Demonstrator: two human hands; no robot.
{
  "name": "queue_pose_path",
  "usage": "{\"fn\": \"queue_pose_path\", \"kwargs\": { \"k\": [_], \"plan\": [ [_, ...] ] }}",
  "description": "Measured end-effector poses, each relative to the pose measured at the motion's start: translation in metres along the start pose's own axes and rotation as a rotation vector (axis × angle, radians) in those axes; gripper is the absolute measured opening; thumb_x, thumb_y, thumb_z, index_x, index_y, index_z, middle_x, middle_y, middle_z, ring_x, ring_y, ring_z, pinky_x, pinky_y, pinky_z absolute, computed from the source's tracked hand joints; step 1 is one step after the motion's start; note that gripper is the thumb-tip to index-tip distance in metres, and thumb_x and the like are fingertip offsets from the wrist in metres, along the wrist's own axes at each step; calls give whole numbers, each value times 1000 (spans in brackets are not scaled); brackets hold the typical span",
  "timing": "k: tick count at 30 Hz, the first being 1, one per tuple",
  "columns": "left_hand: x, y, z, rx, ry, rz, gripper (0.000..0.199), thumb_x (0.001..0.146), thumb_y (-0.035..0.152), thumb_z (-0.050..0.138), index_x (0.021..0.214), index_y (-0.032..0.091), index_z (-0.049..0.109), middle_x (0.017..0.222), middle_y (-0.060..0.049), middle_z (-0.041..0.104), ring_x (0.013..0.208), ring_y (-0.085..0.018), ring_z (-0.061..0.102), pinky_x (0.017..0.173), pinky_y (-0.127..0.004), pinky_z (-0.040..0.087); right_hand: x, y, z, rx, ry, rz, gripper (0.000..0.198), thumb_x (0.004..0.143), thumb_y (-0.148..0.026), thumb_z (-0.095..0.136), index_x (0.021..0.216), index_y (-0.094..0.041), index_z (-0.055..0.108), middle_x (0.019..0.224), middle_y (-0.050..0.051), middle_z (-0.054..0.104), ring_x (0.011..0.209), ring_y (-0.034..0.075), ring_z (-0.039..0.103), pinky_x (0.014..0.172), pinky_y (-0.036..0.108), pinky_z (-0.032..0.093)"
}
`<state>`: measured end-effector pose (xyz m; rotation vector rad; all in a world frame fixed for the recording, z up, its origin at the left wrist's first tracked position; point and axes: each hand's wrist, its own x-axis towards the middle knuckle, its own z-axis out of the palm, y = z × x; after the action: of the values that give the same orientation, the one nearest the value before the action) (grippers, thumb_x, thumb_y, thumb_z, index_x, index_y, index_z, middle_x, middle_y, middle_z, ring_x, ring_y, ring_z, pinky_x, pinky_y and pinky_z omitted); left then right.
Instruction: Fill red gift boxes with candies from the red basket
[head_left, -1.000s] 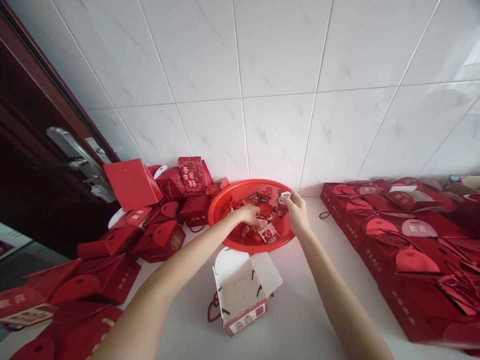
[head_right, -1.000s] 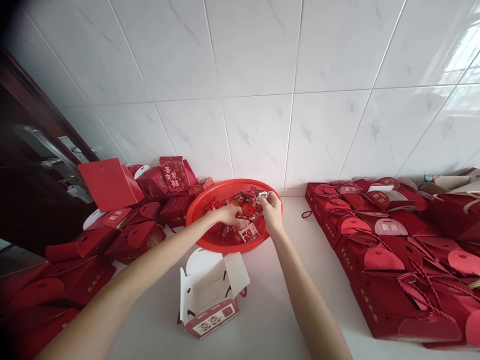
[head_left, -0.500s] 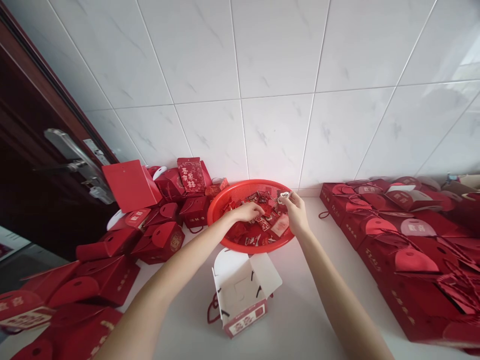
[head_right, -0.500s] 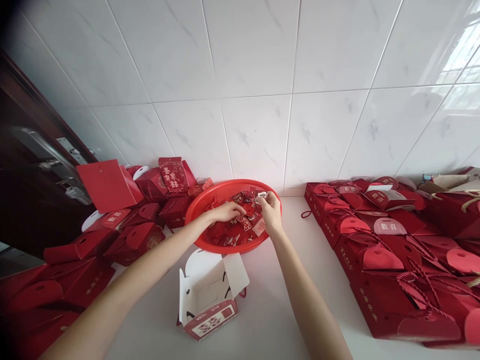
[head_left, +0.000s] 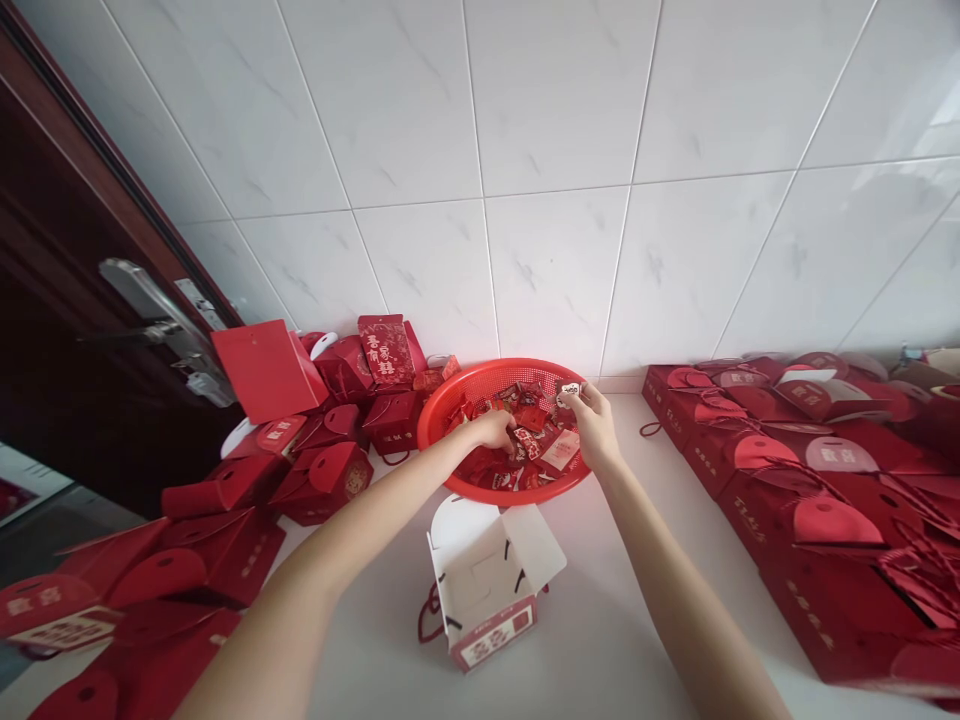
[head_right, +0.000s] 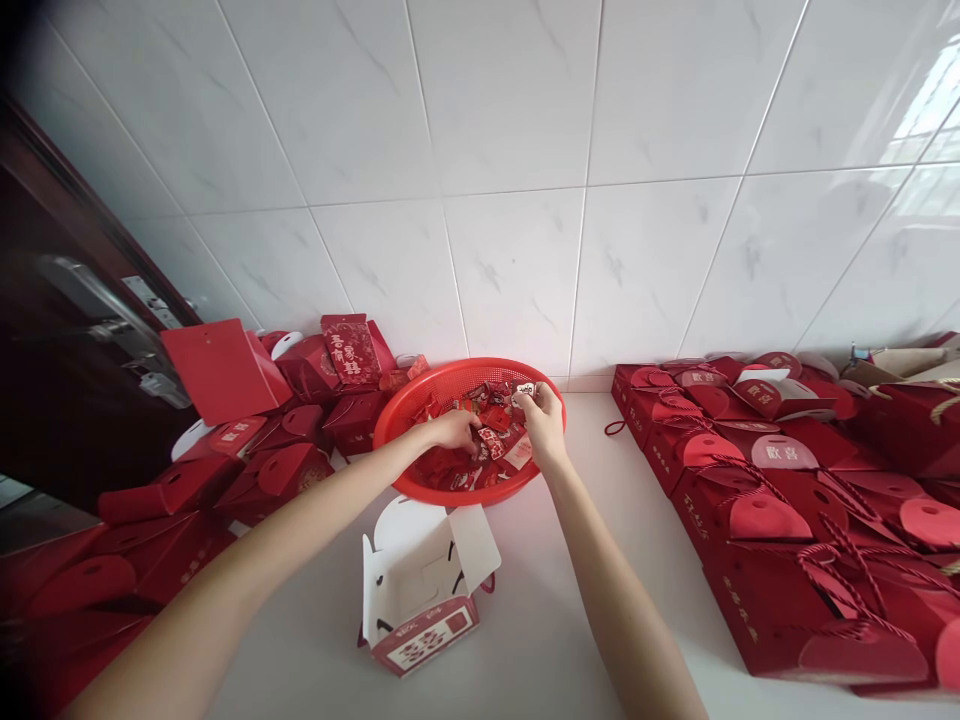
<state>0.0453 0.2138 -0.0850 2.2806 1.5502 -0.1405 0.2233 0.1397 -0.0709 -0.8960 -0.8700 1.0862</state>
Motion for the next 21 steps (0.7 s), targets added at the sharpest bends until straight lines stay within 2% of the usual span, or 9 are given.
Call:
{"fn": "queue_pose_path", "kwargs": {
  "k": [3,6,9,11,14,16,19,21],
  "plan": [
    [1,5,7,2,1,-24,27,58,32,85,76,18,68,81,-4,71,76,-24,67,64,-27,47,0,0,0,-9,-9,-5,19,65,-35,70,76,-23,60,71,-1,69,74,20,67,69,32,53],
    [2,11,11,-30,17,-28,27,54,27,85,71,18,66,74,-3,68,73,-24,66,63,-28,46,0,0,0,-10,-8,-12,19,65,-35,70,75,-23,59,71,-1,68,72,20,66,69,32,53],
    [1,14,8,-104,26,-15,25,50,19,85,62,19,63,62,0,64,67,-22,64,61,-28,45,1,0,1,-13,7,-16,18,64,-34,70,72,-23,58,70,-1,67,72,19,65,68,31,52],
    [-3,15,1,-173,40,6,20,53,18,83,56,18,63,57,1,62,65,-21,64,61,-28,45,1,0,1,-13,8,-15,18,63,-34,70,72,-23,58,70,-1,68,73,19,65,68,31,52],
    [-11,12,-10,-289,98,48,7,65,22,77,69,19,72,69,1,71,74,-20,67,68,-27,49,1,-1,1,-10,-6,-8,18,64,-34,70,71,-23,58,73,1,69,75,20,65,68,32,53],
    [-16,10,-16,-448,138,71,15,71,26,76,84,19,77,83,-1,76,81,-20,69,71,-28,51,0,-1,1,-13,-17,6,19,64,-35,70,71,-23,59,74,1,69,74,20,65,68,32,53],
    [-20,10,-21,-770,211,145,24,67,32,81,86,17,78,86,-5,78,83,-22,70,72,-31,54,-1,-2,1,-22,-43,27,20,65,-36,71,72,-22,58,76,1,69,74,20,66,68,33,55],
    [-20,12,-22,-905,299,229,30,63,37,85,85,17,79,87,-6,78,86,-23,70,79,-34,55,-1,-3,1,-23,-56,28,21,66,-37,72,73,-23,59,78,1,69,76,20,66,70,34,56]
  ]
}}
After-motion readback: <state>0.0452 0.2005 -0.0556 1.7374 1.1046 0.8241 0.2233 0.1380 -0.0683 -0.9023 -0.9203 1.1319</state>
